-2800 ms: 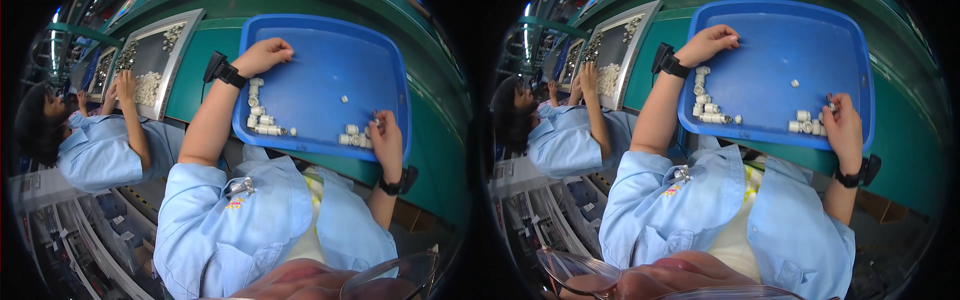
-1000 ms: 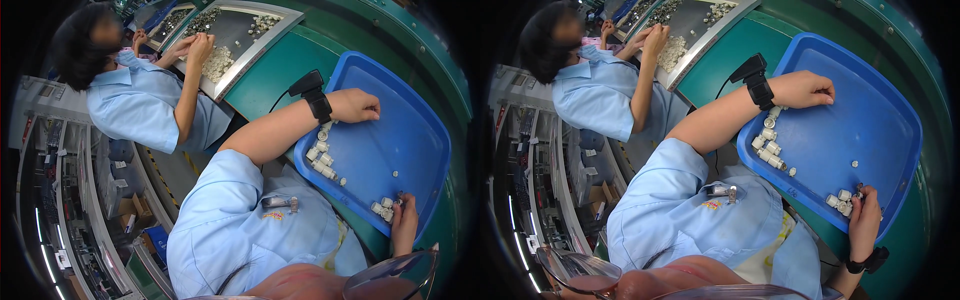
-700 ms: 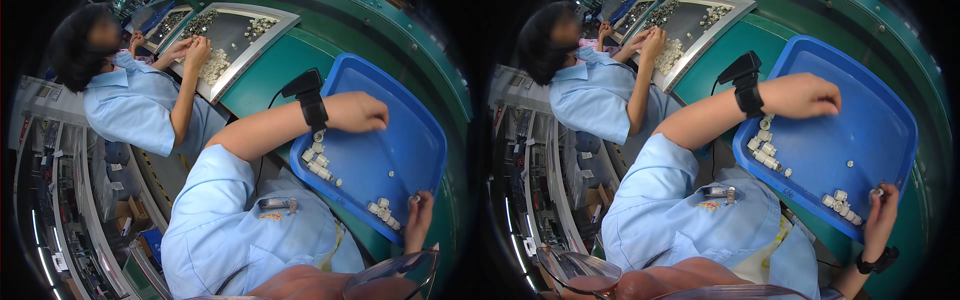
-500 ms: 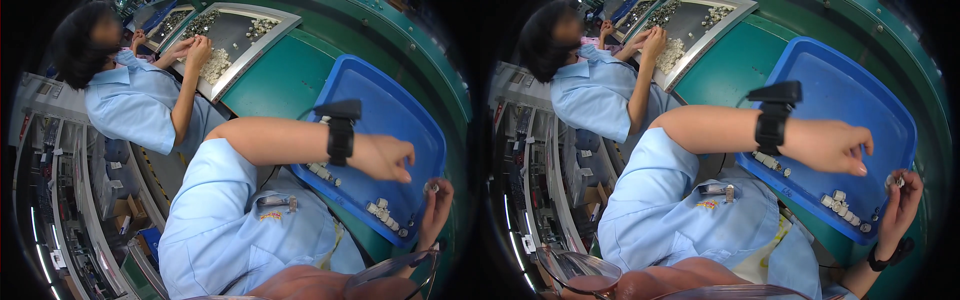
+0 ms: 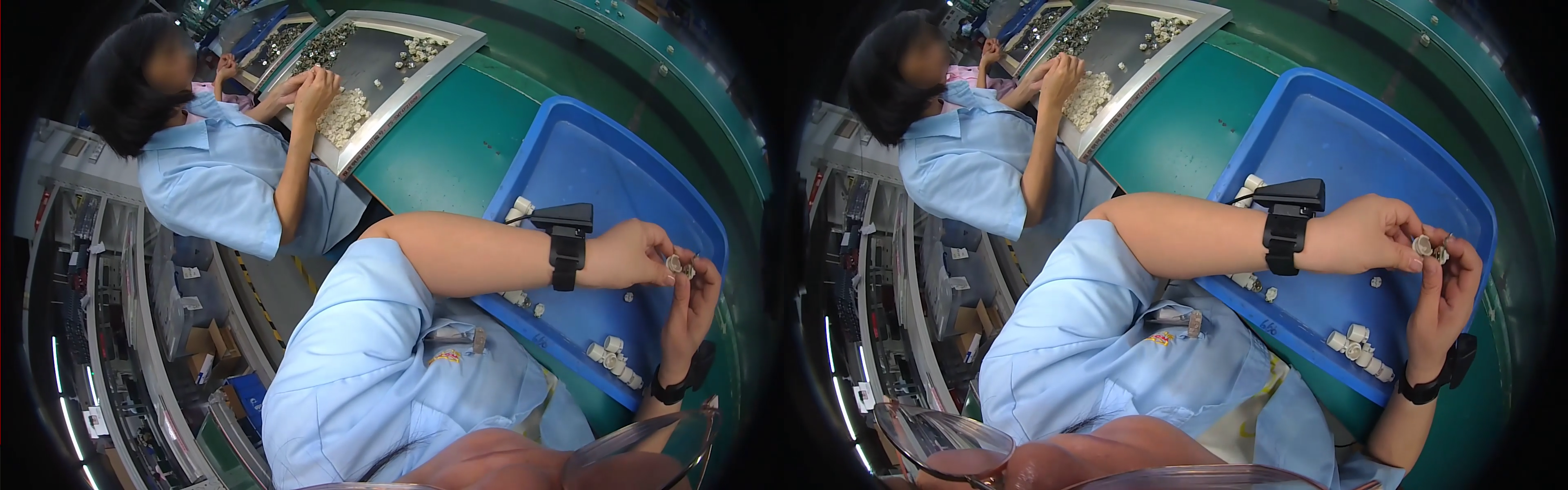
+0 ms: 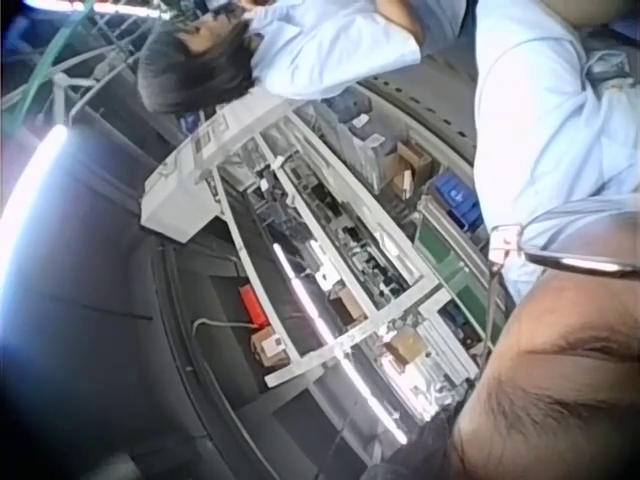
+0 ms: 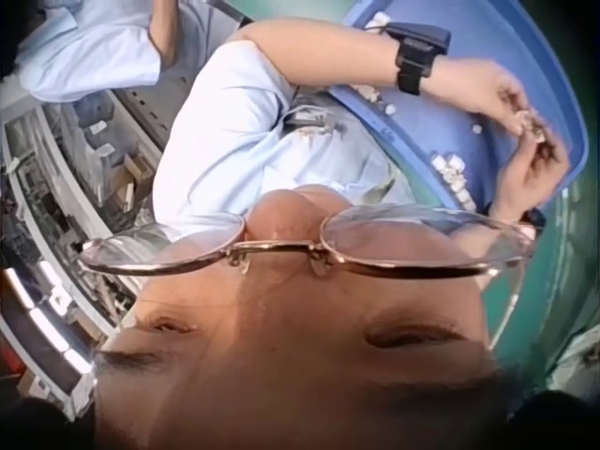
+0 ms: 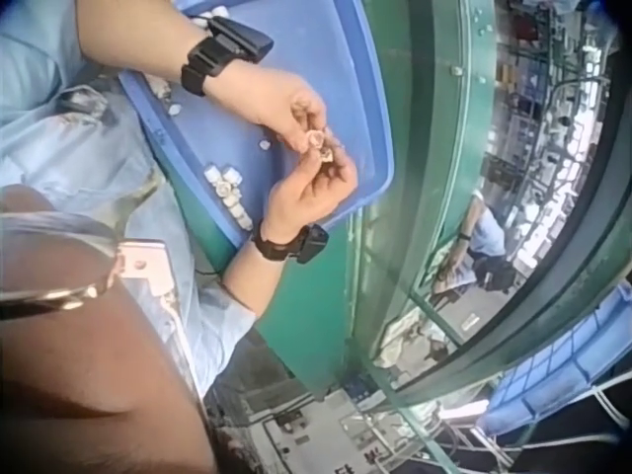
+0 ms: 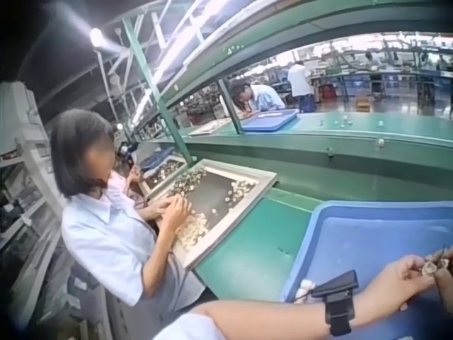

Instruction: The person picks up a white plastic housing and a metal component from a blue tray, inserts the metal piece into the housing, and presses them together. They repeat this assembly process multiple times, placing each finished part back onto the tray.

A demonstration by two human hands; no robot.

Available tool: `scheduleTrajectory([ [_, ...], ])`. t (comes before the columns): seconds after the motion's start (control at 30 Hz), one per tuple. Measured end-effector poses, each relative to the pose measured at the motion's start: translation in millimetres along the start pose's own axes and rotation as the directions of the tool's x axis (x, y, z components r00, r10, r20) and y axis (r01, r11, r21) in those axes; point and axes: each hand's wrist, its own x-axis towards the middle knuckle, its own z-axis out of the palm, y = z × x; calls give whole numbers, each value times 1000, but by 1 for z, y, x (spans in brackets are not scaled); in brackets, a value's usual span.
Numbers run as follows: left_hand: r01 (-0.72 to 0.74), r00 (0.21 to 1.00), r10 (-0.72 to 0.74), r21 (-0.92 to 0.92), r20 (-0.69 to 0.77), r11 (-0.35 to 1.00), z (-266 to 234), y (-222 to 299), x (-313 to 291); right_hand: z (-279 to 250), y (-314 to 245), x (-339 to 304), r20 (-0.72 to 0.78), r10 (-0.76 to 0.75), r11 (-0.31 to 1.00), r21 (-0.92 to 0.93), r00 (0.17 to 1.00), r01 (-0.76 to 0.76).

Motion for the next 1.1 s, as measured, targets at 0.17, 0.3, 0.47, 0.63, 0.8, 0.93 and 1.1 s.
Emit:
scheduleTrajectory([
  [0.17, -133, 991, 133, 64, -6, 989, -3, 1, 0, -7, -3, -6, -14, 9, 1000, -7, 1000, -9],
  [0.3, -188, 981, 191, 77, -36, 979, -7, 3, 2, -10, -3, -9, -40, 22, 1000, -9, 999, -23],
  [0.47, -174, 984, 181, 248, -6, 953, -8, 12, -3, -8, -7, -11, -16, 33, 997, -74, 999, -34],
  [0.63, -195, 980, 197, 300, 24, 934, -8, 11, -3, -9, -9, -12, 8, 23, 989, -148, 1000, -22],
  [0.8, -215, 976, 218, 305, 26, 928, -11, 9, -1, -9, -7, -11, -9, 26, 992, -123, 1000, -27],
  [0.93, -225, 973, 231, 336, 23, 915, -12, 7, 0, -9, -8, -10, 4, 49, 990, -136, 999, -48],
  [1.1, -244, 967, 253, 366, 25, 898, -13, 7, 0, -7, -10, -10, -12, 44, 989, -141, 999, -45],
])
